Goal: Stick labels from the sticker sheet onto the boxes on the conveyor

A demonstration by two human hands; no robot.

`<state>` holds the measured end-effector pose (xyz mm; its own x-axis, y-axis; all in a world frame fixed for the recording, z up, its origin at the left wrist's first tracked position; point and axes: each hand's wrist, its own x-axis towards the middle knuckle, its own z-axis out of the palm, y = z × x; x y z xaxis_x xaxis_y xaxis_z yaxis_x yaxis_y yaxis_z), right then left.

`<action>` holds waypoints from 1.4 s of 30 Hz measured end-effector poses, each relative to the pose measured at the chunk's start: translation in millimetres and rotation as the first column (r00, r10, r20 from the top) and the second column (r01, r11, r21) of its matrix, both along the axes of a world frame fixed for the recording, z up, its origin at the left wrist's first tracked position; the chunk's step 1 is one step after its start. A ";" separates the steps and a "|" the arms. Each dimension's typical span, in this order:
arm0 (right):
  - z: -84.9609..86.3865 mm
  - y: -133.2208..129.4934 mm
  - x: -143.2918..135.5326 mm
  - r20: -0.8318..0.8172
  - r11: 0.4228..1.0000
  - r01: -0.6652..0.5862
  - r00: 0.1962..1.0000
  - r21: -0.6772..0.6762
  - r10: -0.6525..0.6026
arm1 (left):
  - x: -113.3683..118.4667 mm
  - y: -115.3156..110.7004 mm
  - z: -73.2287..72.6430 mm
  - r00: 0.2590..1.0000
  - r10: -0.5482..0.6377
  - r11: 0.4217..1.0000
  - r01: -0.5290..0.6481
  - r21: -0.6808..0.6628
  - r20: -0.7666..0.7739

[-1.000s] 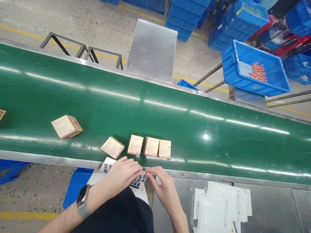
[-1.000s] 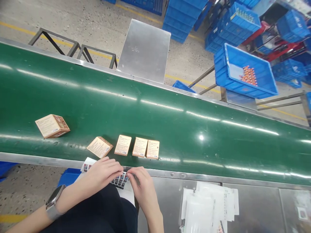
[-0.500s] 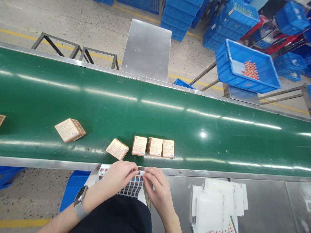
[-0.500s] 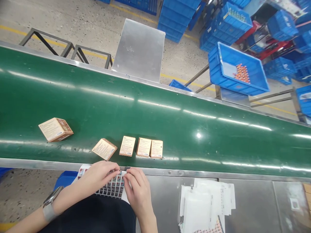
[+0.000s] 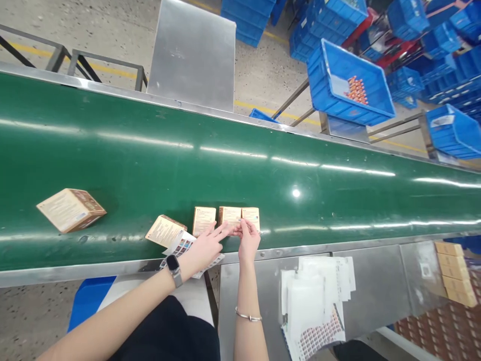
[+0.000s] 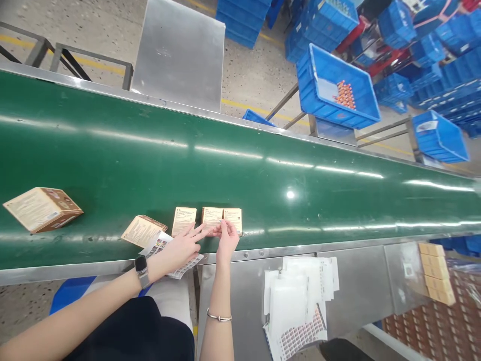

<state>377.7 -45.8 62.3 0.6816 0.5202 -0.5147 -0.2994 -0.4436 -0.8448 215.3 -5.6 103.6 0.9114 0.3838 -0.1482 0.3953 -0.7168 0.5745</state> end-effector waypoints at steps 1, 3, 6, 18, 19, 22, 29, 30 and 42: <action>-0.6 0.3 1.9 -0.003 1.000 0.009 1.000 -0.010 -0.009 | 3.0 2.2 -3.3 1.000 -0.013 1.000 0.013 0.015 -0.013; 1.1 -0.3 3.7 -0.002 0.999 0.026 1.000 -0.026 -0.026 | 5.3 5.2 -7.0 0.999 -0.033 0.999 0.035 0.041 -0.039; 5.6 -1.1 1.4 0.005 0.997 0.059 0.998 -0.041 -0.058 | 5.9 5.8 -8.1 0.996 -0.053 0.996 0.058 0.071 -0.069; 5.4 7.4 1.4 0.050 0.989 0.143 0.989 -0.043 -0.141 | 27.9 8.0 -8.7 0.983 -0.130 0.983 0.145 0.112 -0.129; 5.8 7.3 2.7 0.061 0.988 0.147 0.988 -0.044 -0.144 | 30.2 8.4 -8.2 0.983 -0.133 0.983 0.147 0.110 -0.129; 6.8 8.3 6.7 0.100 0.986 0.157 0.983 -0.053 -0.151 | 37.2 9.3 -7.0 0.982 -0.140 0.983 0.154 0.103 -0.130; 8.6 15.8 10.7 0.209 0.976 0.199 0.962 -0.090 -0.176 | 51.5 10.3 -8.9 0.982 -0.149 0.986 0.157 0.060 -0.117; 9.2 17.4 10.6 0.232 0.973 0.213 0.955 -0.091 -0.187 | 53.0 10.9 -10.0 0.983 -0.149 0.987 0.155 0.047 -0.110; 51.5 9.9 12.8 0.222 0.998 -0.035 0.975 0.050 0.023 | 46.4 46.9 15.8 0.990 -0.134 0.944 0.114 -0.309 -0.047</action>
<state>390.5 -35.9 113.8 0.7599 0.5639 -0.3235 -0.0901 -0.4015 -0.9114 261.7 41.3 119.3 0.9331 0.1955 -0.3019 0.3590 -0.5575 0.7485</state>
